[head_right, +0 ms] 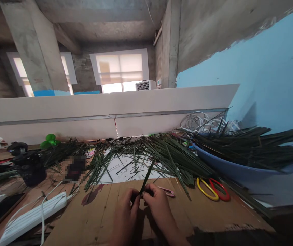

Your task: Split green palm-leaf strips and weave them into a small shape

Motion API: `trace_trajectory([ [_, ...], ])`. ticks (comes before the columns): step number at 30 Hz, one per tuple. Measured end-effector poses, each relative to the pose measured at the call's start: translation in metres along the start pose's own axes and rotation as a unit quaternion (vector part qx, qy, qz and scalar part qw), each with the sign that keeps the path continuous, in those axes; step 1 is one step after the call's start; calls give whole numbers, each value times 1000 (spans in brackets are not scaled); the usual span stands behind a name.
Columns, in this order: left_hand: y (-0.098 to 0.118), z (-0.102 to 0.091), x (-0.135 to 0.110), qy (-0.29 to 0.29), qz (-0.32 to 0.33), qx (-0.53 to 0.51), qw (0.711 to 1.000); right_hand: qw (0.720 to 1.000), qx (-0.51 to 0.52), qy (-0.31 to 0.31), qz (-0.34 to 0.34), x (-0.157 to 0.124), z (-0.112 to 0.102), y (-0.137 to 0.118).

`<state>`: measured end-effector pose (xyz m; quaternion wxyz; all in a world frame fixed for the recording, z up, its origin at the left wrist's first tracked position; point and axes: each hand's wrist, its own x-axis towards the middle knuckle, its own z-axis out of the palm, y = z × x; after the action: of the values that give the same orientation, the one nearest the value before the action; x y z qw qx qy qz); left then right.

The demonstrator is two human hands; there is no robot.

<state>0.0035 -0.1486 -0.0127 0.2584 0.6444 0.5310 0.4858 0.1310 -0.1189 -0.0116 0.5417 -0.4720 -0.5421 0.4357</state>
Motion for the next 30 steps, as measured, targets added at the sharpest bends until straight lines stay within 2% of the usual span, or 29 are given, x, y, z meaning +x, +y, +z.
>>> trace_trajectory([
  [4, 6, 0, -6, -6, 27, 41, 999, 999, 36, 29, 12, 0, 3, 9],
  [10, 5, 2, -2, -29, -58, -72, 995, 996, 88, 25, 15, -4, 3, 8],
  [12, 0, 5, 0, -41, -50, -94, 993, 996, 78, 40, -1, -4, 2, 6],
  [16, -10, 11, -4, -16, -42, -112, 993, 992, 85, 90, -19, 4, -3, 1],
  [23, -21, 10, -20, -12, -68, -157, 985, 978, 100, 173, -52, 35, -34, -19],
  [30, -22, 0, -22, -29, -92, -193, 976, 965, 100, 231, -78, 50, -62, -31],
])
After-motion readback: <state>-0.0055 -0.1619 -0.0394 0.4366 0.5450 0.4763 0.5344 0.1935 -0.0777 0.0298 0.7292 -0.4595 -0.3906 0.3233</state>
